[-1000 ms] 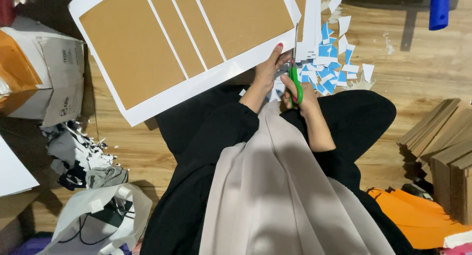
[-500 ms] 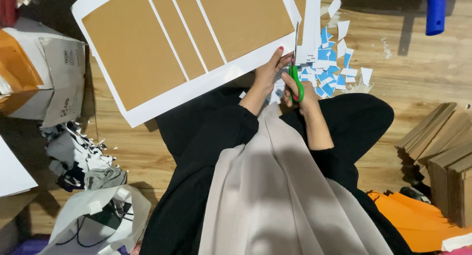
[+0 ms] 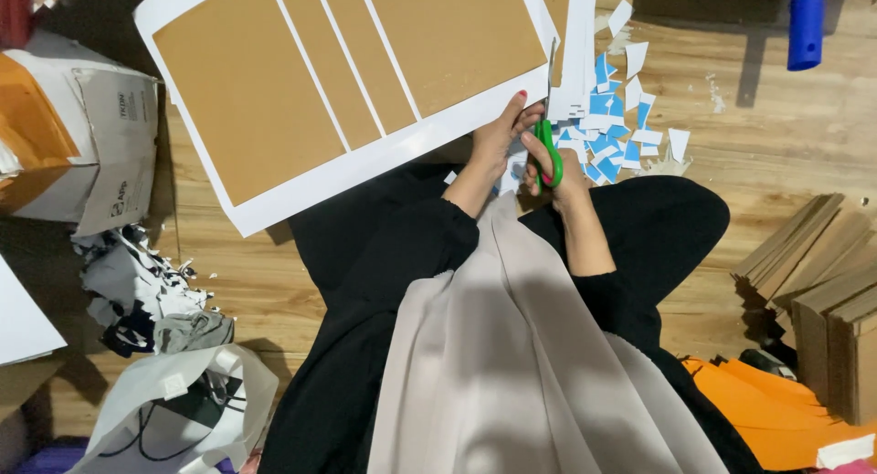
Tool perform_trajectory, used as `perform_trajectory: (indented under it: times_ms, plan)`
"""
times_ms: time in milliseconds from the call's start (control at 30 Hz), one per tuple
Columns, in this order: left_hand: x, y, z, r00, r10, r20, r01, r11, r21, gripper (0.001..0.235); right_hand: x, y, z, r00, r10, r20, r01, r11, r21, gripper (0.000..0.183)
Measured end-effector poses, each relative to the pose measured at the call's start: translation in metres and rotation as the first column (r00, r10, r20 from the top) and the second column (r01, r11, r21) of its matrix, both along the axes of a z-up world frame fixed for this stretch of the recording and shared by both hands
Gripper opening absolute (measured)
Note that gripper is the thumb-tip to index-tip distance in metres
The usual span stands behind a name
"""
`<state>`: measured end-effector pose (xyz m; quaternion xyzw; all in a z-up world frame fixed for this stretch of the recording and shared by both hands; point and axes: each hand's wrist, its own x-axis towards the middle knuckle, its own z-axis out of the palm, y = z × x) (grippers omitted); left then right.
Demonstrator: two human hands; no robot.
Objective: Trimming the white borders off printed cardboard sheets using a pair of scissors while sitting on the floor.
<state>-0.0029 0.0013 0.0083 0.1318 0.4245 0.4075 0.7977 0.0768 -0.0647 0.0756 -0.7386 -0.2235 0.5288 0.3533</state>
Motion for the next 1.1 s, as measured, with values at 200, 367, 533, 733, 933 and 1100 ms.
perform_trajectory:
  times_ms: [200, 367, 533, 733, 933, 1100]
  plan:
    - [0.001, 0.001, 0.018, 0.999, 0.013, -0.037, -0.014, 0.999, -0.035, 0.031, -0.003, 0.001, -0.003, 0.997, -0.046, -0.066, 0.049, 0.997, 0.055, 0.050]
    - [0.004, 0.000, 0.015, 0.995, 0.046, -0.093, -0.050, 0.998, -0.048, 0.027, -0.004, 0.005, -0.005, 0.993, -0.077, -0.088, 0.083, 0.994, 0.068, 0.048]
    - [0.006, -0.002, 0.006, 0.991, 0.041, -0.127, -0.046, 0.998, -0.040, 0.027, -0.006, 0.005, 0.003, 0.990, -0.088, -0.108, 0.098, 0.991, 0.090, 0.048]
    - [0.005, 0.001, 0.031, 0.977, 0.029, -0.213, -0.045, 0.997, -0.069, 0.031, -0.009, 0.004, -0.005, 0.987, -0.121, -0.101, 0.133, 0.984, 0.118, 0.048]
    - [-0.002, -0.003, 0.064, 0.962, 0.004, -0.273, -0.026, 0.996, -0.080, 0.033, -0.008, 0.008, -0.008, 0.994, -0.097, -0.059, 0.104, 0.985, 0.137, 0.046]
    - [-0.002, -0.002, 0.054, 0.954, -0.047, -0.297, 0.011, 0.992, -0.122, 0.035, -0.009, 0.008, -0.010, 0.991, -0.108, -0.085, 0.119, 0.984, 0.131, 0.045]
